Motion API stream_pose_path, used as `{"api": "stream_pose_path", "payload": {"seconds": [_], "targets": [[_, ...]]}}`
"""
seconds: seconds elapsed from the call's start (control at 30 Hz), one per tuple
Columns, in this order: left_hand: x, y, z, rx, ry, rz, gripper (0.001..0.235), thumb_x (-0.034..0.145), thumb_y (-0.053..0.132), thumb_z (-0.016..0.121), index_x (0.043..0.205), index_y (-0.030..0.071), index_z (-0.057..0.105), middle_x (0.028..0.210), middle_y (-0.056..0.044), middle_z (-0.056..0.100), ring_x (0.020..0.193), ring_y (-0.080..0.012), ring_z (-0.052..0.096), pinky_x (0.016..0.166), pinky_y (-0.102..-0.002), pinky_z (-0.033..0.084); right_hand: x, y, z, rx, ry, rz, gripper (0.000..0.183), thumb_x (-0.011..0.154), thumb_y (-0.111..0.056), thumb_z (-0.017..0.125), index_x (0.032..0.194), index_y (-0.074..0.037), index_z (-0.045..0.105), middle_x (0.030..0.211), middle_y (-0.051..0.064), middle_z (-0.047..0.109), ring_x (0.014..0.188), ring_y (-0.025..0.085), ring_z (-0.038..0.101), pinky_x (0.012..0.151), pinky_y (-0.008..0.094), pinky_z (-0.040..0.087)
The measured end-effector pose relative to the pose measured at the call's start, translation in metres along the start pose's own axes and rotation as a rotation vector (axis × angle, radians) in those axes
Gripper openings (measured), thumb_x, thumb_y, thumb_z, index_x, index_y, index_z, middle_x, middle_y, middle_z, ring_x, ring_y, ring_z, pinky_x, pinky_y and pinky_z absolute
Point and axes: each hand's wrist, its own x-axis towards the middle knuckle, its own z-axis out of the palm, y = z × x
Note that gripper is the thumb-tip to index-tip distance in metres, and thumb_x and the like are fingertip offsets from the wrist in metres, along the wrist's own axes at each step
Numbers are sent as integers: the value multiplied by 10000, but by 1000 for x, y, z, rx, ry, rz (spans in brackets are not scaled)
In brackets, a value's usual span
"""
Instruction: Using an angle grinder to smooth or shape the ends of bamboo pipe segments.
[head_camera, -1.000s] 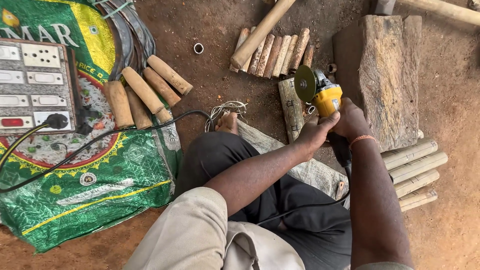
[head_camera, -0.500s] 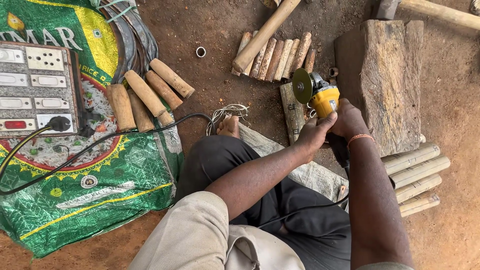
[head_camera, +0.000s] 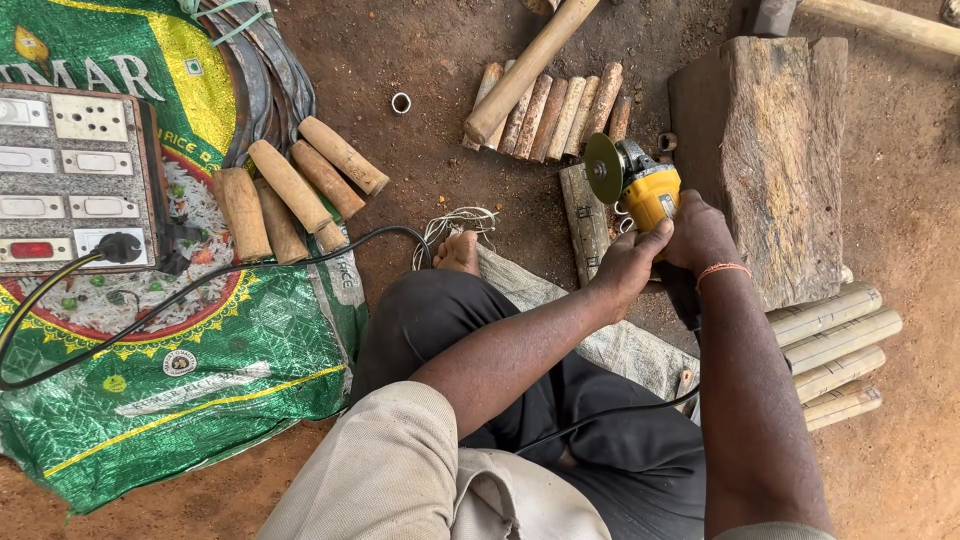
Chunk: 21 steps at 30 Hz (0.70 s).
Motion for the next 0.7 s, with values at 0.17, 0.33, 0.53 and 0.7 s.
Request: {"api": "stream_pose_path", "payload": {"seconds": [0.17,0.33,0.53,0.7], "targets": [[-1,3,1,-9,-9,7,881,924,724,456,1468,41,334,1309,-210,511,1249,-315,604,989,-491,597,4,2,1,-15,1,-1,649,763,-228,934,1226,13,550,1136,311,701,1076,418,722,874,510,623],[1,1,0,-9,-1,-3,871,923,725,459,1464,51,346,1302,-201,519,1233,-302,613,990,-491,595,7,3,2,-23,-8,3,660,761,-234,935,1238,5,547,1139,304,702,1088,413,718,890,511,621],[2,0,0,-17,6,-9,869,927,731,455,1458,48,366,1294,-194,531,1206,-292,625,981,-482,594,5,-1,-2,-58,-27,-6,659,775,-212,925,1261,11,539,1145,301,706,1098,407,719,908,501,618],[1,1,0,-33,-2,-12,847,939,718,439,1459,55,355,1303,-191,525,1213,-292,618,1004,-499,580,6,-1,-2,-26,-36,14,647,797,-186,895,1292,8,524,1189,322,691,1124,432,713,921,511,616]]}}
